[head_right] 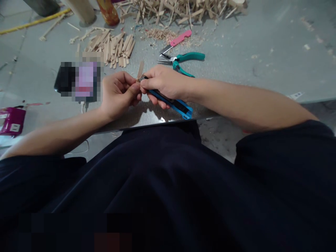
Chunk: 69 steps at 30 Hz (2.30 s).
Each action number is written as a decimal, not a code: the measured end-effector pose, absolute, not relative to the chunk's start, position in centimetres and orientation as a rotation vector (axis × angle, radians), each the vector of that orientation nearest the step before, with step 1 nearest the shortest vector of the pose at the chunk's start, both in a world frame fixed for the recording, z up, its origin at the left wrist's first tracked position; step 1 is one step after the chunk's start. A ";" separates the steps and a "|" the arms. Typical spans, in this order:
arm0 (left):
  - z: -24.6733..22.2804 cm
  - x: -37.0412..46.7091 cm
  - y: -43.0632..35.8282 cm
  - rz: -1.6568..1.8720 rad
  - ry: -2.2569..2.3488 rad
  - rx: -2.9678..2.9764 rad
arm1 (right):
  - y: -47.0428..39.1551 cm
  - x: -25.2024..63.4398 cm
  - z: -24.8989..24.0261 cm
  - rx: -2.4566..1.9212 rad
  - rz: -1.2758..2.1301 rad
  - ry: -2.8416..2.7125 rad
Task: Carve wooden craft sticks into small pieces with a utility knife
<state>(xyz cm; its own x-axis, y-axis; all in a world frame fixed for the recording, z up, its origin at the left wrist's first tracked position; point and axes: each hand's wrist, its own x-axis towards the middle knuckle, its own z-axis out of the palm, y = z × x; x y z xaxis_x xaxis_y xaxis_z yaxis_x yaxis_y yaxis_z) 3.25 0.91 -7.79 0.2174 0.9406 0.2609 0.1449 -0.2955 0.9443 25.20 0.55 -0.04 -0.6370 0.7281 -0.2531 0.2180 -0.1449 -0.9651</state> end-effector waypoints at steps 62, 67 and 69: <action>-8.0 3.4 1.2 1.044 1.134 1.693 | 0.4 24.5 -1.5 -1.188 1.710 -1.714; -8.0 3.2 1.6 1.055 1.110 1.675 | 1.5 25.2 -2.0 -1.063 1.751 -1.774; -8.0 3.2 1.7 1.069 1.113 1.648 | 1.6 25.3 -2.2 -1.025 1.763 -1.765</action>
<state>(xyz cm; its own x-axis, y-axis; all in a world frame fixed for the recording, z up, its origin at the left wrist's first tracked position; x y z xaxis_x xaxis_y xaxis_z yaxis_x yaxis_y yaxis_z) 3.22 1.68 -8.05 0.2370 0.9541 0.1834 0.2218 -0.2369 0.9459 25.29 1.64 -2.17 -0.6280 0.7543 -0.1917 0.1923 -0.0882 -0.9774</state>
